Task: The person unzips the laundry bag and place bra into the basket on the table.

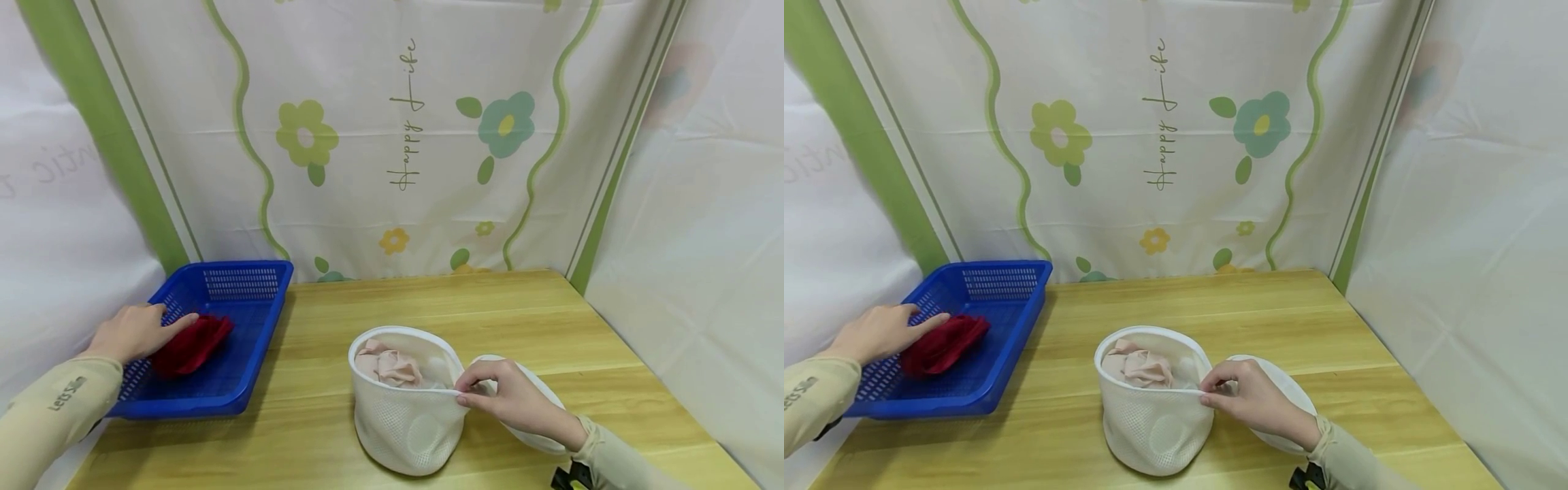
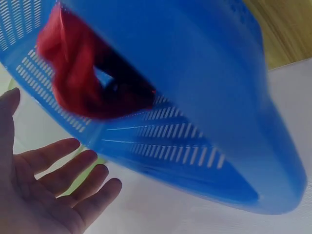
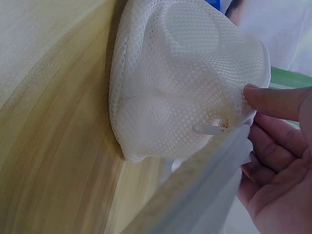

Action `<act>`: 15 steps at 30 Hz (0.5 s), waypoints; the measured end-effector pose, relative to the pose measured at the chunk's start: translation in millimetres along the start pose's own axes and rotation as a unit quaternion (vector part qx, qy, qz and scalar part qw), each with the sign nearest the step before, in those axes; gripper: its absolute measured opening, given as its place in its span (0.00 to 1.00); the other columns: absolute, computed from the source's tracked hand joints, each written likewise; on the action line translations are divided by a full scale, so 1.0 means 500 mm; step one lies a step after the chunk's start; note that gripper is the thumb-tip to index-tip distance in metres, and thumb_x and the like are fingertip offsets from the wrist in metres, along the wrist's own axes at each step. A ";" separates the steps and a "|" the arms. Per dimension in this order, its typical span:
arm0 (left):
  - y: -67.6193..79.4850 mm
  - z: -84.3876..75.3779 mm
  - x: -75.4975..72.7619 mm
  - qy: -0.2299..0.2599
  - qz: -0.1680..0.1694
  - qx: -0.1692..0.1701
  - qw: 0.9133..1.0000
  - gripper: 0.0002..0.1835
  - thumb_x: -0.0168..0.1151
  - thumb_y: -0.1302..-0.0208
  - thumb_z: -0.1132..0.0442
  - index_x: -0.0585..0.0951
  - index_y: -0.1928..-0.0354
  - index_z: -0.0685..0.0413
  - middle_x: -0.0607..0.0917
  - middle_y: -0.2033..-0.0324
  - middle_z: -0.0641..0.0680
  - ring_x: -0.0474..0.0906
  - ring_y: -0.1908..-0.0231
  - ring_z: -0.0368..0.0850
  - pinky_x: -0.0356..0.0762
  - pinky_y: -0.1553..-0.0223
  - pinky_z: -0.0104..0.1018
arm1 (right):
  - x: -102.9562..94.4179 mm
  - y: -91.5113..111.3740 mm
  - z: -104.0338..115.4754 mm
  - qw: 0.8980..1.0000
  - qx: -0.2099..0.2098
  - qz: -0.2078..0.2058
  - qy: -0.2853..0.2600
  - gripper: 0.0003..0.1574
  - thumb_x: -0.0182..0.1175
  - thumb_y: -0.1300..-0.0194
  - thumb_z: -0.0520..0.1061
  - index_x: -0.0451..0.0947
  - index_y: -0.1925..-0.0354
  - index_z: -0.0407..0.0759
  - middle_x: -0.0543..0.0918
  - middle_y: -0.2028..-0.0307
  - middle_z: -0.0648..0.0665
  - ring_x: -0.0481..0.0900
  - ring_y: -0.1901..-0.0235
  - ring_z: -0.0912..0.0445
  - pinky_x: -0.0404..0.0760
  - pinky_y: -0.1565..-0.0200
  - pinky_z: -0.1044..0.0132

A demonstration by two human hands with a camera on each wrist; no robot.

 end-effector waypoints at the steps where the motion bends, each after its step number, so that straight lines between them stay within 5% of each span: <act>1: -0.002 -0.003 -0.002 0.000 0.001 0.001 1.000 0.39 0.44 0.34 0.28 0.75 0.72 0.61 0.76 0.75 0.59 0.75 0.73 0.57 0.72 0.80 0.53 | 0.000 0.000 0.000 1.000 0.000 0.000 0.001 0.04 0.70 0.40 0.43 0.84 0.65 0.53 0.84 0.66 0.57 0.80 0.66 0.59 0.82 0.64 0.63; 8: -0.005 -0.024 -0.012 -0.005 0.004 0.014 1.000 0.50 0.43 0.32 0.29 0.73 0.45 0.80 0.74 0.50 0.81 0.72 0.53 0.79 0.73 0.67 0.70 | 0.000 -0.002 0.004 1.000 0.000 0.000 -0.001 0.04 0.70 0.40 0.43 0.84 0.65 0.53 0.84 0.67 0.57 0.81 0.67 0.59 0.82 0.65 0.63; 15: -0.005 -0.050 -0.015 -0.004 -0.005 0.032 0.999 0.49 0.43 0.31 0.30 0.72 0.44 0.80 0.73 0.47 0.80 0.69 0.49 0.79 0.72 0.59 0.71 | 0.000 -0.002 0.004 1.000 -0.003 0.000 0.003 0.05 0.70 0.39 0.43 0.84 0.65 0.54 0.84 0.66 0.57 0.81 0.66 0.59 0.81 0.63 0.62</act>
Point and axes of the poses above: each hand's wrist, its own y-axis away from the middle knuckle, its own x-axis out of the palm, z = x × y, the point moved 2 cm from there along -y, towards the middle knuckle
